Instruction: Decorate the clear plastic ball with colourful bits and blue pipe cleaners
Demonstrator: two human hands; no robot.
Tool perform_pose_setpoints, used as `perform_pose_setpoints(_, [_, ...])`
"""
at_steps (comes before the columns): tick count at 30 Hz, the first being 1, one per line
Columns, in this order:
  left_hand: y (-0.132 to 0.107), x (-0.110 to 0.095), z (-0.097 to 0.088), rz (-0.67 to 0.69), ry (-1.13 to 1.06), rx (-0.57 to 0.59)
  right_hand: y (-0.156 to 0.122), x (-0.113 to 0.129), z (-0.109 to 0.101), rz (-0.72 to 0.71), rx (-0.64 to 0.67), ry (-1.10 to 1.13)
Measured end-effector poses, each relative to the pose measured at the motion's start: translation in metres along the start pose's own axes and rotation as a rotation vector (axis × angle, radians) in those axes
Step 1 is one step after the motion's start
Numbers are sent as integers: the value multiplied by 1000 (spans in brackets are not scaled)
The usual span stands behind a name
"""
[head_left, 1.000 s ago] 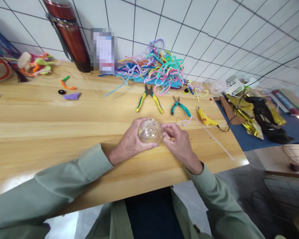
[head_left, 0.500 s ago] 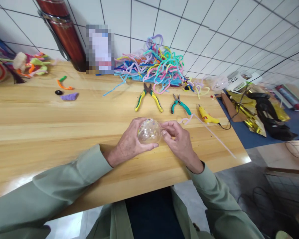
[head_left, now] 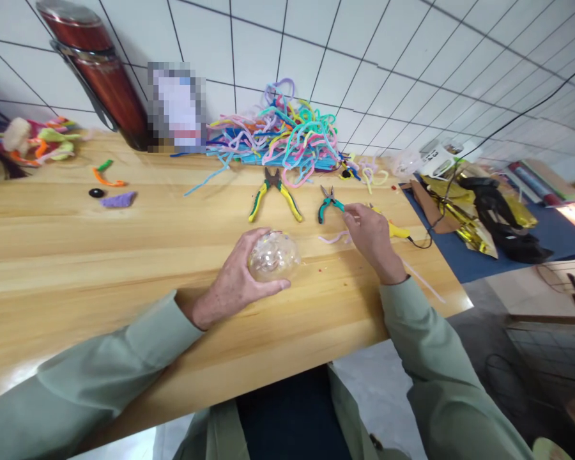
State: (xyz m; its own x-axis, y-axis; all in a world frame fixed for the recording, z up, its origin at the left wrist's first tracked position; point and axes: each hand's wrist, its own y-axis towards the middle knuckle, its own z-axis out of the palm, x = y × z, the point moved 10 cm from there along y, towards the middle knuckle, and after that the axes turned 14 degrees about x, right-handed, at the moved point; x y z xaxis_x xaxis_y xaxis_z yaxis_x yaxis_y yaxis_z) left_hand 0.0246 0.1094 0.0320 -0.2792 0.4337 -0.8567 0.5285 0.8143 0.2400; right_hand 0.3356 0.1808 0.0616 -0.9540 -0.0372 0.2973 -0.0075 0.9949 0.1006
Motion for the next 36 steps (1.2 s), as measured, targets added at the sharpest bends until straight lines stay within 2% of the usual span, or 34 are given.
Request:
perform_pose_setpoints(2, [0,4,-1,-25,-17,-12,9,-13,-5,48,-13,-77])
perform_pose_setpoints(5, [-2,12,-4,-75,-30,-42,9,-46,-27,136,-80,-116])
perform_pose_setpoints(8, [-3,19,-4,-106,-26,-51,-10,-84,-55,222,-191,-127])
perform_pose_setpoints(10, [-3,20,-2,-102,-20,-41,-25,-102,-64,242,-226,-132])
perform_pose_setpoints(14, [-4,17,-2,-69,5,-40,-38,-112,-53,178,-138,-175])
perform_pose_setpoints(19, [-4,15,-2,-62,44,-42,-29,-137,-35,255,47,-337])
perform_pose_setpoints(22, [-4,16,-2,-69,46,-45,-22,-145,-24,218,130,-345])
perform_pose_setpoints(27, [-4,19,-1,-80,45,-49,-17,-144,-10,149,164,-331])
perform_pose_setpoints(29, [-4,19,-2,-79,52,-52,-16,-147,-15,155,132,-316])
perform_pose_setpoints(31, [-4,19,-3,-64,70,-57,-17,-152,-28,180,78,-305])
perform_pose_setpoints(33, [-3,18,-5,-42,102,-70,-24,-154,-53,196,-58,-234])
perform_pose_setpoints(36, [0,17,-9,-8,163,-98,-46,-144,-87,184,-318,55])
